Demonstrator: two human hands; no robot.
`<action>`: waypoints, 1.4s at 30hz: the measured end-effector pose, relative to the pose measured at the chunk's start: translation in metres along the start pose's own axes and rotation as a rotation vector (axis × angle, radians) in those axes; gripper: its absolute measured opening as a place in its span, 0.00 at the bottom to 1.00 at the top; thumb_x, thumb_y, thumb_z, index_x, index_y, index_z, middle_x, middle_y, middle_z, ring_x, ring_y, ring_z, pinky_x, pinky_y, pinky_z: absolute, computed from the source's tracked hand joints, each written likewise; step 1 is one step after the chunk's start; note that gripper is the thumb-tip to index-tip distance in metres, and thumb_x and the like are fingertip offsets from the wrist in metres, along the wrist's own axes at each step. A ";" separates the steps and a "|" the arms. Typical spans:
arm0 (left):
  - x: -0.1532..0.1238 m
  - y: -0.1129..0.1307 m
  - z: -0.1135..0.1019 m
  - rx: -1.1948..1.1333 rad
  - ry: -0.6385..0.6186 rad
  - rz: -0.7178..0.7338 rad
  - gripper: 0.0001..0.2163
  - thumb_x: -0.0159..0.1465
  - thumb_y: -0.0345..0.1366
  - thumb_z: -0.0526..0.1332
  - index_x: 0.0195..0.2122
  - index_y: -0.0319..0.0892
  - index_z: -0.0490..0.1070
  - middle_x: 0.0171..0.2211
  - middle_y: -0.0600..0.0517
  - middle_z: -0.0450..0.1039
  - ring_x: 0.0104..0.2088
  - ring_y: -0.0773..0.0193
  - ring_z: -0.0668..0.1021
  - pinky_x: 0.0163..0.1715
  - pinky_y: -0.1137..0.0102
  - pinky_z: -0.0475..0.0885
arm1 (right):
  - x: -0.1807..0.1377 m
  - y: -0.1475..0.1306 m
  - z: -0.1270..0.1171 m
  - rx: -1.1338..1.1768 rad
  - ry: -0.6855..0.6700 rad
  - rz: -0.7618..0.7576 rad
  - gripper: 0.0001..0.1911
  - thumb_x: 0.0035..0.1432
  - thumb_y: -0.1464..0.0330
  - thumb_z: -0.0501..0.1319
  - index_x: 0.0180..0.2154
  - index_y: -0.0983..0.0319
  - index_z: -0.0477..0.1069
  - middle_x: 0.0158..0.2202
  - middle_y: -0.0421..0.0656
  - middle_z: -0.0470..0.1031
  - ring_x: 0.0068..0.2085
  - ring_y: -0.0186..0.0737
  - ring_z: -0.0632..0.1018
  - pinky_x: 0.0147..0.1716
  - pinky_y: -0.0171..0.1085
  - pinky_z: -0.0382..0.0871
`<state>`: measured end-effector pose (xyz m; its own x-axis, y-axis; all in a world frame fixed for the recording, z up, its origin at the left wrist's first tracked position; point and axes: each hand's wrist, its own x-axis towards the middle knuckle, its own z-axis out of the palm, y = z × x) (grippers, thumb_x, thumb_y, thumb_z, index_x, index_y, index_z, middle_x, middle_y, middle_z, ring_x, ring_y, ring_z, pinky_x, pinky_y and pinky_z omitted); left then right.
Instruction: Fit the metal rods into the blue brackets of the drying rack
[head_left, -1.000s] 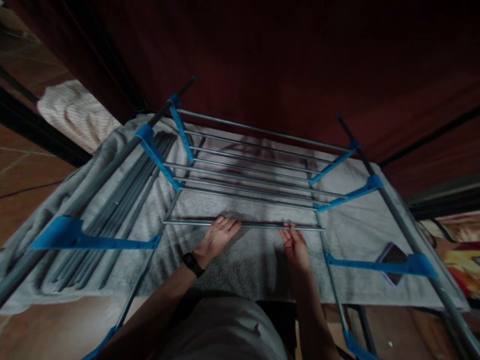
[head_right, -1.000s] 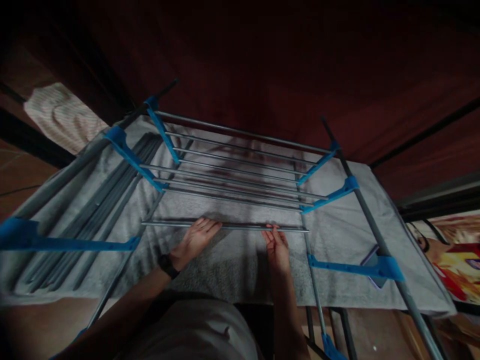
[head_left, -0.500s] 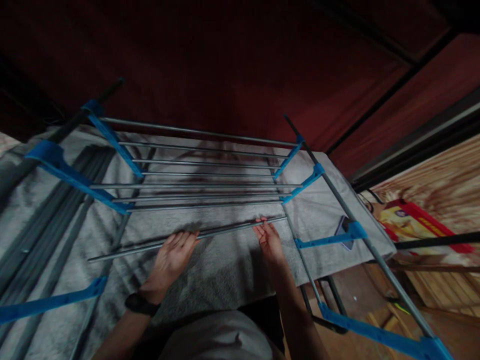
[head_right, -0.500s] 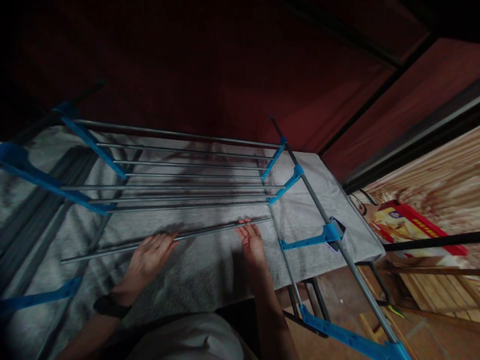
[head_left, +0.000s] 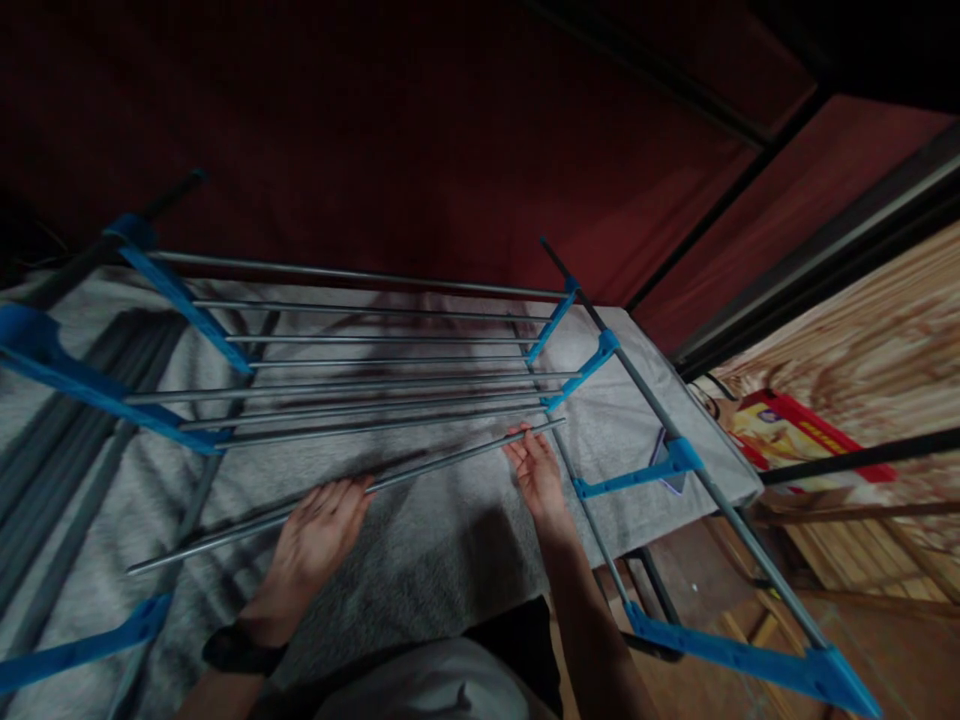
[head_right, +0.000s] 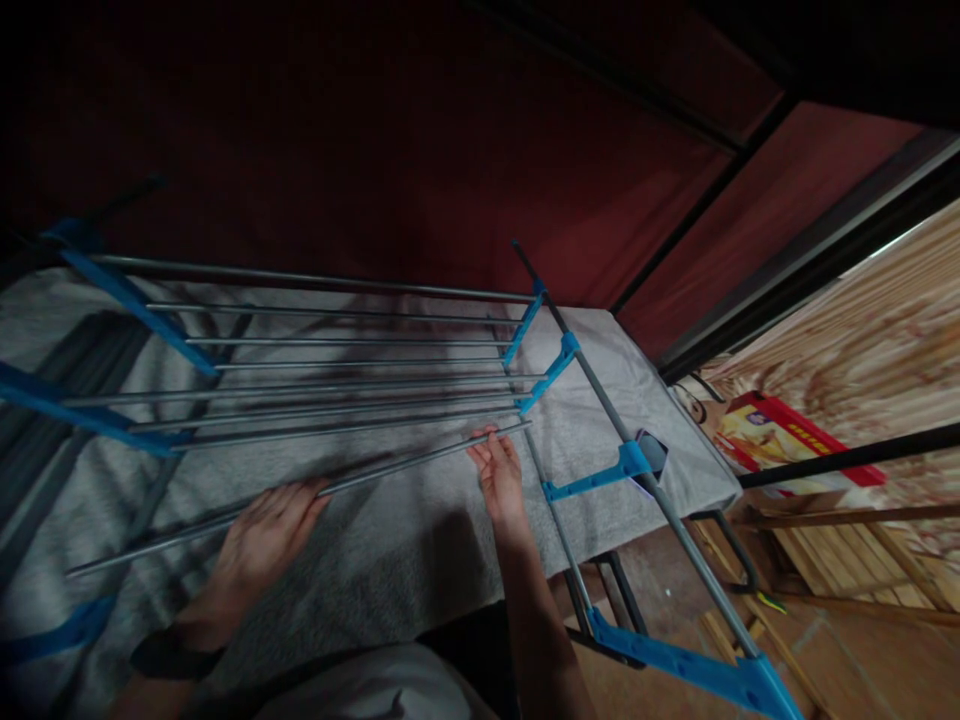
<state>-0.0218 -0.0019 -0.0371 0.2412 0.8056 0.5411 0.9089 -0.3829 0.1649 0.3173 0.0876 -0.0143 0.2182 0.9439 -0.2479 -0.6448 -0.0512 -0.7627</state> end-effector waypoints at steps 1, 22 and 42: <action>0.001 0.000 0.000 -0.011 0.013 0.007 0.13 0.81 0.40 0.55 0.49 0.46 0.79 0.39 0.48 0.86 0.39 0.53 0.86 0.45 0.58 0.79 | 0.000 -0.002 0.002 -0.008 -0.005 -0.005 0.16 0.54 0.59 0.82 0.38 0.53 0.79 0.41 0.39 0.86 0.44 0.40 0.86 0.52 0.40 0.83; 0.006 -0.004 -0.012 -0.050 -0.009 -0.013 0.14 0.81 0.42 0.55 0.46 0.48 0.80 0.40 0.51 0.87 0.39 0.54 0.88 0.43 0.61 0.81 | 0.011 -0.027 -0.004 -0.055 0.038 -0.050 0.18 0.53 0.58 0.83 0.40 0.55 0.82 0.40 0.39 0.87 0.40 0.37 0.87 0.43 0.36 0.86; 0.004 0.015 0.006 0.011 -0.306 -0.054 0.24 0.70 0.20 0.53 0.58 0.48 0.80 0.51 0.47 0.86 0.52 0.53 0.86 0.57 0.57 0.79 | 0.014 0.014 -0.057 -0.151 0.154 0.120 0.15 0.52 0.62 0.81 0.36 0.56 0.79 0.39 0.40 0.86 0.44 0.40 0.87 0.48 0.40 0.85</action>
<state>-0.0053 -0.0022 -0.0373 0.2825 0.9239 0.2582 0.9265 -0.3325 0.1763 0.3535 0.0812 -0.0626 0.2633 0.8677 -0.4216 -0.5583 -0.2194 -0.8001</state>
